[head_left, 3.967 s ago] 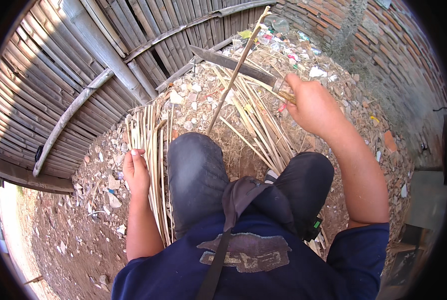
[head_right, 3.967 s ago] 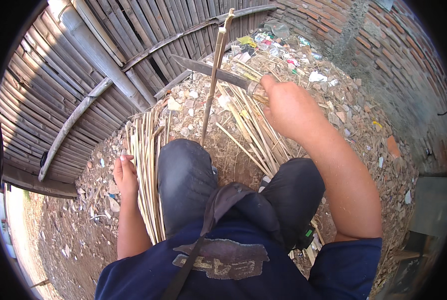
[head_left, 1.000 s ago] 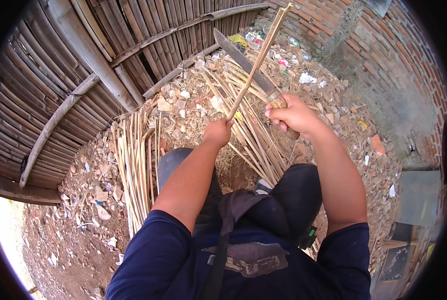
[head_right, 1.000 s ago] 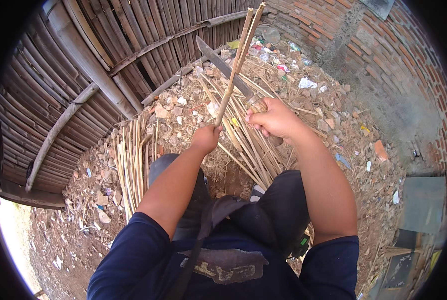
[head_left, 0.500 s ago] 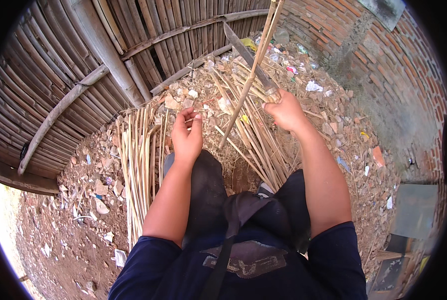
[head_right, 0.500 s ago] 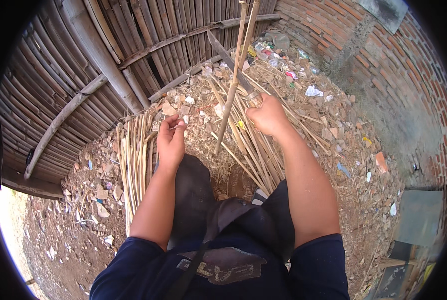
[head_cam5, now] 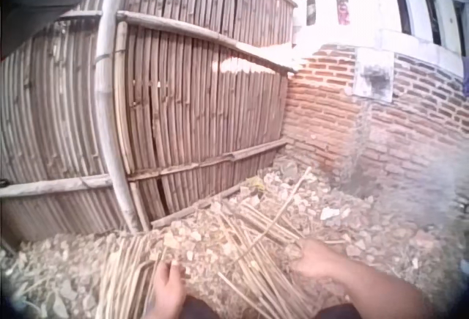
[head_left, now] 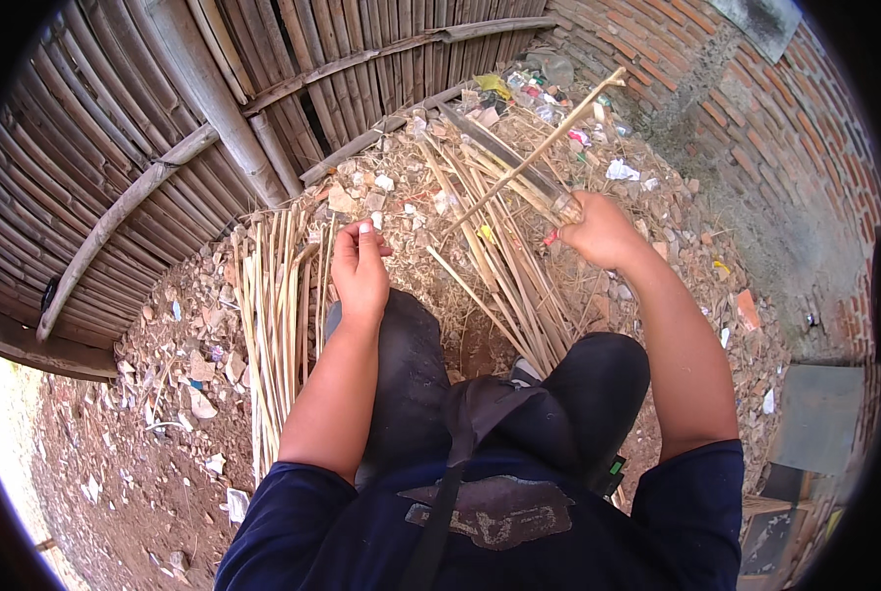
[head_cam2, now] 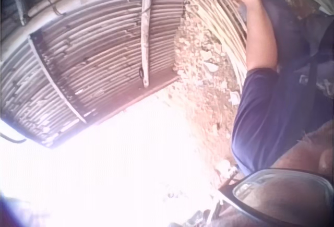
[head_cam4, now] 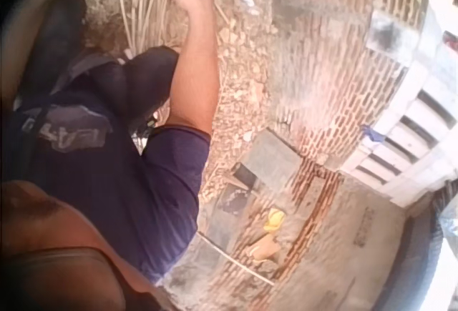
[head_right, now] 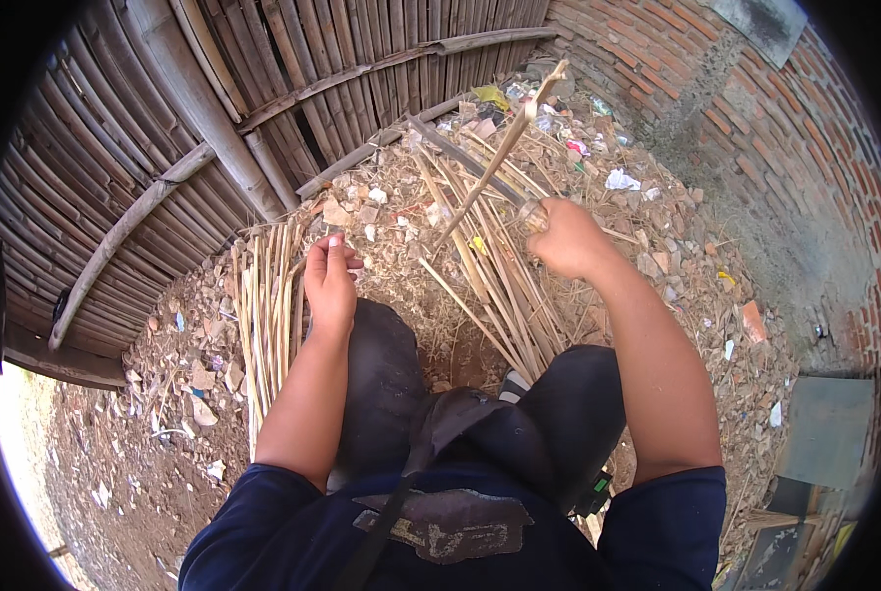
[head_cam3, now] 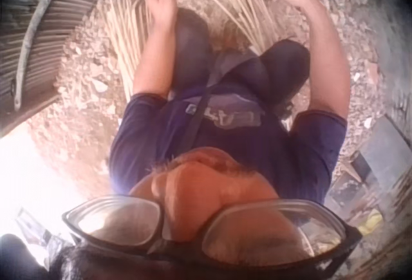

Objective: The person uses a blade to shave and thin down long strips of bamboo, holding the bamboo in one hand while sliding the blade along the length of the strip.

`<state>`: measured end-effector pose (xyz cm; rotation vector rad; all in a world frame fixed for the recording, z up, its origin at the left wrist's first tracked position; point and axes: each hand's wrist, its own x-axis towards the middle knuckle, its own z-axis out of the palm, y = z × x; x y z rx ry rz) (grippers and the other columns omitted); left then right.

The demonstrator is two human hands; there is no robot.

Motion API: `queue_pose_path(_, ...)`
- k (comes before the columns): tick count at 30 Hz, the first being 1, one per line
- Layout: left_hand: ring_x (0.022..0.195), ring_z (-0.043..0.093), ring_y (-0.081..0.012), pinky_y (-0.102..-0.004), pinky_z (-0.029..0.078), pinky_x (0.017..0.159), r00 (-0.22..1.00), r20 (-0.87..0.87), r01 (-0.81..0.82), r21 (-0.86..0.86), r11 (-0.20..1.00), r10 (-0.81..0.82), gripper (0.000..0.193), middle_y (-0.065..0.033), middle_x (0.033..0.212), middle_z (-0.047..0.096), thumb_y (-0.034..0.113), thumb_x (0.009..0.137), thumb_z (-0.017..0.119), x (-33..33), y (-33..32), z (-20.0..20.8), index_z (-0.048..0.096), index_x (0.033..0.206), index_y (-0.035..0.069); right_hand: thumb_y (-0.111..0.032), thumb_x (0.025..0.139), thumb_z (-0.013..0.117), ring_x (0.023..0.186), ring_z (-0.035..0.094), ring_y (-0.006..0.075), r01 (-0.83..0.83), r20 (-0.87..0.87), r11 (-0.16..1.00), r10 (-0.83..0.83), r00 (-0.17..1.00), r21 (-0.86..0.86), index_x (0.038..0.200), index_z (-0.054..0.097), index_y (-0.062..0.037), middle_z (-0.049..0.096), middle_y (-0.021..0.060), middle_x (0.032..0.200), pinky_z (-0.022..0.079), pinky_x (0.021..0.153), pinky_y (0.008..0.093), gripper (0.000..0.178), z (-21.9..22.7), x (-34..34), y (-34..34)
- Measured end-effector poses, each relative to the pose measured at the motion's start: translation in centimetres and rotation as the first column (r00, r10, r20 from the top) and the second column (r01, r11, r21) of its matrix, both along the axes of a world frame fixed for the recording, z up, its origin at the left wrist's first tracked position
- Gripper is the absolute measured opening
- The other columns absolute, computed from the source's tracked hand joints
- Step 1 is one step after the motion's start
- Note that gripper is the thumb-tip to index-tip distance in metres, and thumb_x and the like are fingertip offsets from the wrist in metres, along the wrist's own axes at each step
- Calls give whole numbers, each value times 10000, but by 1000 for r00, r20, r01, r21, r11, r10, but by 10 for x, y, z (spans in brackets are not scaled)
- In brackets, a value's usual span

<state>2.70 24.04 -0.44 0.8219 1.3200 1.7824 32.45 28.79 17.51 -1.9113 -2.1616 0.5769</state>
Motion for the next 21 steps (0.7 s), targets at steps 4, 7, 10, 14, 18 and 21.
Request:
queue_pose_path(4,727,594,-82,-229,428,625,1000,-7,-23,8,1000,23,262,-10,877,623,290,1076,515,2,-2,5,615,1161,64,-173,834,722,569,583,205,74,-229,997,-68,971,20,1033,618,21,614,79,696,451,548,374,298,27,25,-5)
queue_pose_path(7,729,590,-77,-224,425,620,999,24,-39,35,999,39,263,-5,875,620,295,1077,512,2,-2,3,619,1151,67,-256,865,772,464,434,65,83,-436,995,-102,894,-62,1101,597,-19,502,-28,624,331,444,260,377,75,28,-19)
queue_pose_path(10,758,582,-87,-240,464,695,998,35,-59,32,998,58,248,-22,906,616,268,1077,514,-5,-3,0,600,1152,48,-292,878,778,465,450,58,39,-446,997,-66,892,-68,1093,591,-32,507,-30,617,331,427,237,386,109,37,-32)
queue_pose_path(14,851,561,-91,-255,478,822,999,26,-46,74,996,44,202,-25,977,604,186,1052,569,1,-2,-2,584,1173,26,-347,883,784,481,476,54,39,-333,995,-68,941,-93,1028,597,-47,507,-32,616,334,408,226,382,135,52,-38)
queue_pose_path(18,918,529,-78,-237,457,847,992,-128,-7,137,991,25,214,-11,1022,599,124,1019,615,4,5,-7,576,1200,16,-388,876,784,481,486,45,-68,-209,987,36,977,-148,992,621,-41,541,-21,650,335,404,208,401,135,60,-23)
queue_pose_path(21,916,532,-83,-240,460,845,995,-100,16,110,994,-5,222,-14,1018,593,143,1027,607,3,4,-3,571,1209,20,-358,869,774,544,570,128,-51,-69,996,46,997,-73,972,633,-13,589,35,678,429,465,285,387,126,46,-15)
